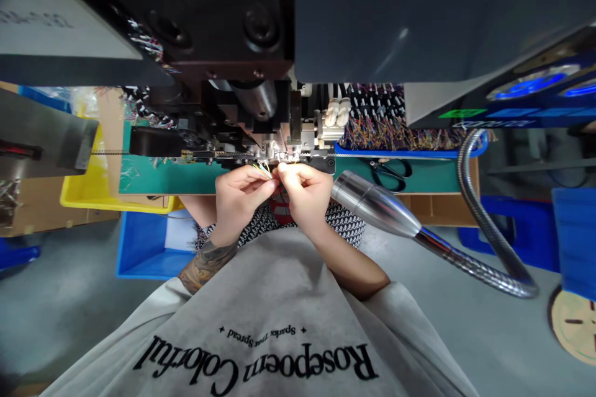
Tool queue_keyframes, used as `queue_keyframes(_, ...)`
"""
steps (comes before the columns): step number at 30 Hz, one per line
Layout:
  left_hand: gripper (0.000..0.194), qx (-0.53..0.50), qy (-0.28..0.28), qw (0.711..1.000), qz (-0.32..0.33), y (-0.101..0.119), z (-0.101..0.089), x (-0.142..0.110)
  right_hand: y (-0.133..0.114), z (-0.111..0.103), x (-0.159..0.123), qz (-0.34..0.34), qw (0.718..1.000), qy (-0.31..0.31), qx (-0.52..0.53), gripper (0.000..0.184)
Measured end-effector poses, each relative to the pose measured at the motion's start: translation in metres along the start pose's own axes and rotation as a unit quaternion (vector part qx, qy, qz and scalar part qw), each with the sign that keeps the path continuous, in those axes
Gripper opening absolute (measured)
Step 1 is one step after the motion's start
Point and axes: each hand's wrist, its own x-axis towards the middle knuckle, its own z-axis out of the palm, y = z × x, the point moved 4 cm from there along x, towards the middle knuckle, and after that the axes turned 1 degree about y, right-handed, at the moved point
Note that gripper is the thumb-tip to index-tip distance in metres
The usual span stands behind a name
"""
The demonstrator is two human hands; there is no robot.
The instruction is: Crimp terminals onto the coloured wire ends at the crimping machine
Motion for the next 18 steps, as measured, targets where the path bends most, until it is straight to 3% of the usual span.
queue_keyframes(14, 0.015, 0.0, 0.017, 1.0, 0.014, 0.0024, -0.0003, 0.0018, -0.0039, 0.0062, 0.002, 0.004, 1.0, 0.002, 0.009, 0.034)
queue_keyframes(18, 0.017, 0.008, 0.023, 1.0, 0.021, 0.0036, -0.0016, 0.0019, -0.0007, 0.0066, 0.0007, 0.007, 0.999, 0.002, 0.031, 0.027)
